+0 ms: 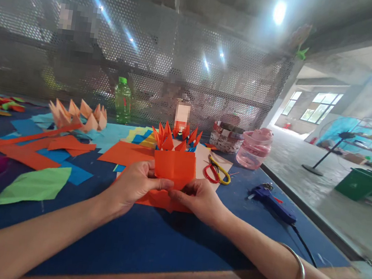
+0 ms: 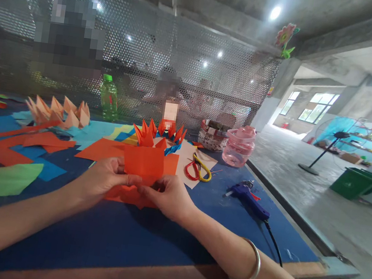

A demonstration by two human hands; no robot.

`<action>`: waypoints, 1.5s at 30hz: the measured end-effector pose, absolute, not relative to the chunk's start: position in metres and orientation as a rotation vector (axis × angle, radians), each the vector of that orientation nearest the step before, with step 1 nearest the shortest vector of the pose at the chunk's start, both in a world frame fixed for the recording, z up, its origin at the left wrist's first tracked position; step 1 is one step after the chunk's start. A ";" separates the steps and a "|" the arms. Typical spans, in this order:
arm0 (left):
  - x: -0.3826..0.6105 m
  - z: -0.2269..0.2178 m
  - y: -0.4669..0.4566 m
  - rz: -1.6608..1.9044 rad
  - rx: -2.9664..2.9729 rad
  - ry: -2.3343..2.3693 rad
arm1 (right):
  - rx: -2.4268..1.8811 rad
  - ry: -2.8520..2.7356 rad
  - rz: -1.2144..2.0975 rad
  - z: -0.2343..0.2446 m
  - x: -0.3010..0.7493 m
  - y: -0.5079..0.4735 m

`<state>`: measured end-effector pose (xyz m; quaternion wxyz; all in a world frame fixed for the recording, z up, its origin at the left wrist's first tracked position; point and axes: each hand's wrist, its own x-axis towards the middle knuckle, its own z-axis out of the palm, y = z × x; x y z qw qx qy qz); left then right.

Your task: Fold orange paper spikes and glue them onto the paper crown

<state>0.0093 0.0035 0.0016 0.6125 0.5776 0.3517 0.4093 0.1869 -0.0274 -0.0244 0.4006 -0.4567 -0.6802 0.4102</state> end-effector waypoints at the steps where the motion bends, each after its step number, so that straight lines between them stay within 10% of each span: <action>1: 0.009 0.001 0.004 0.941 1.334 0.824 | -1.161 -1.741 1.021 -0.024 0.187 -0.027; 45: 0.012 -0.007 -0.001 0.981 1.266 0.959 | -1.281 -1.687 0.950 -0.022 0.187 -0.027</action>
